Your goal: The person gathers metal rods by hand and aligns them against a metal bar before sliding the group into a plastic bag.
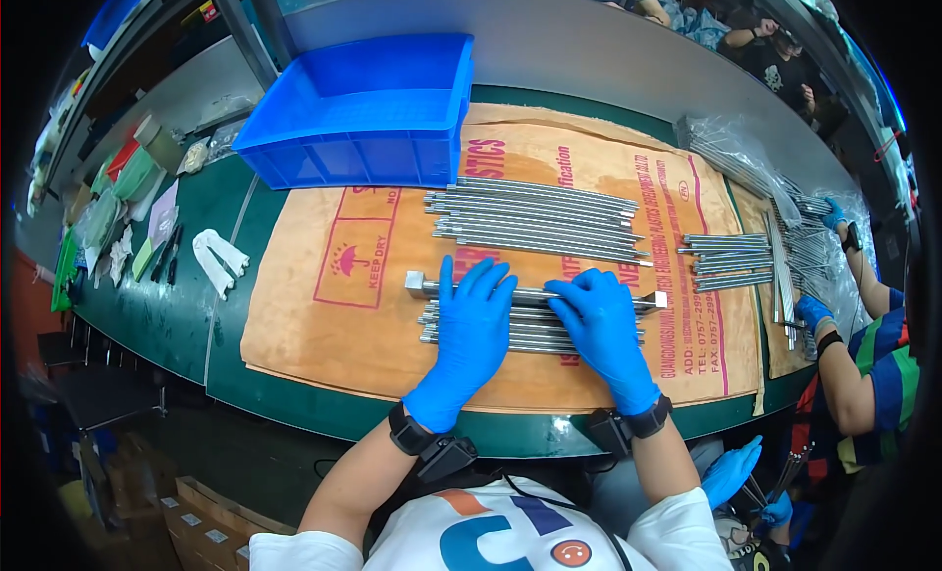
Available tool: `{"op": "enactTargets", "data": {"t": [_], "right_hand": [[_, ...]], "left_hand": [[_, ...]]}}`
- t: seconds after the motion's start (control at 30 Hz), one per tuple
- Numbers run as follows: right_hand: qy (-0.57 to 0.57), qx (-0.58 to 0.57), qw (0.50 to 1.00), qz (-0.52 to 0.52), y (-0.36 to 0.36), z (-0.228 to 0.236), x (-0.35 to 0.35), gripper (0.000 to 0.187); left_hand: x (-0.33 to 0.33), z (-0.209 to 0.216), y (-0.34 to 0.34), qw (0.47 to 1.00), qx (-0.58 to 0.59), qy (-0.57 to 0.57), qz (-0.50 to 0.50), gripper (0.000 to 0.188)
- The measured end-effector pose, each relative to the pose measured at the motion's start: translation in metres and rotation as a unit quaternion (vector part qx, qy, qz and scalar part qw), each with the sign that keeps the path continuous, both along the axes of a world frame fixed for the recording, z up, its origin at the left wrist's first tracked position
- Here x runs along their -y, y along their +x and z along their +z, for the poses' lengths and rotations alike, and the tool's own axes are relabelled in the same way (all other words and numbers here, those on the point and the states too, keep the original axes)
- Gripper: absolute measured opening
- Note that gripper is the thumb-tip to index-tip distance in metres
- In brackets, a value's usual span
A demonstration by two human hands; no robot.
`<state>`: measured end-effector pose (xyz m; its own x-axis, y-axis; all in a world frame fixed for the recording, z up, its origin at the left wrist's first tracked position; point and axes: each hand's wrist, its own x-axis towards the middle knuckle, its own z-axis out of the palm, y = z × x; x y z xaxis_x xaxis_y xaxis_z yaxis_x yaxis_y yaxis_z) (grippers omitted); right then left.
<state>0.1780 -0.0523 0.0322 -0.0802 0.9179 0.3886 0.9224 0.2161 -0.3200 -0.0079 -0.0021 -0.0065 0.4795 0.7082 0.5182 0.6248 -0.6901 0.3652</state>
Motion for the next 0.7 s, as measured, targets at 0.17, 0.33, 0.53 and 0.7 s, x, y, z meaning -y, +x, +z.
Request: {"op": "enactTargets", "data": {"t": [0.17,0.33,0.53,0.7], "right_hand": [[0.009,-0.015,1.0,0.005,-0.001,-0.003,-0.001,0.018],[0.009,-0.025,0.999,0.019,0.002,0.0,-0.001,0.016],[0.006,-0.041,0.998,0.045,0.002,-0.001,-0.001,0.016],[0.079,-0.02,0.997,0.015,0.026,-0.011,-0.043,0.016]], "left_hand": [[0.0,-0.003,-0.002,1.0,0.0,-0.011,0.001,0.032],[0.001,0.007,0.0,1.0,-0.026,-0.018,0.001,0.027],[0.008,0.009,0.001,0.998,0.033,-0.045,-0.027,0.026],[0.008,0.005,0.004,0.997,0.025,-0.05,-0.044,0.027]]}}
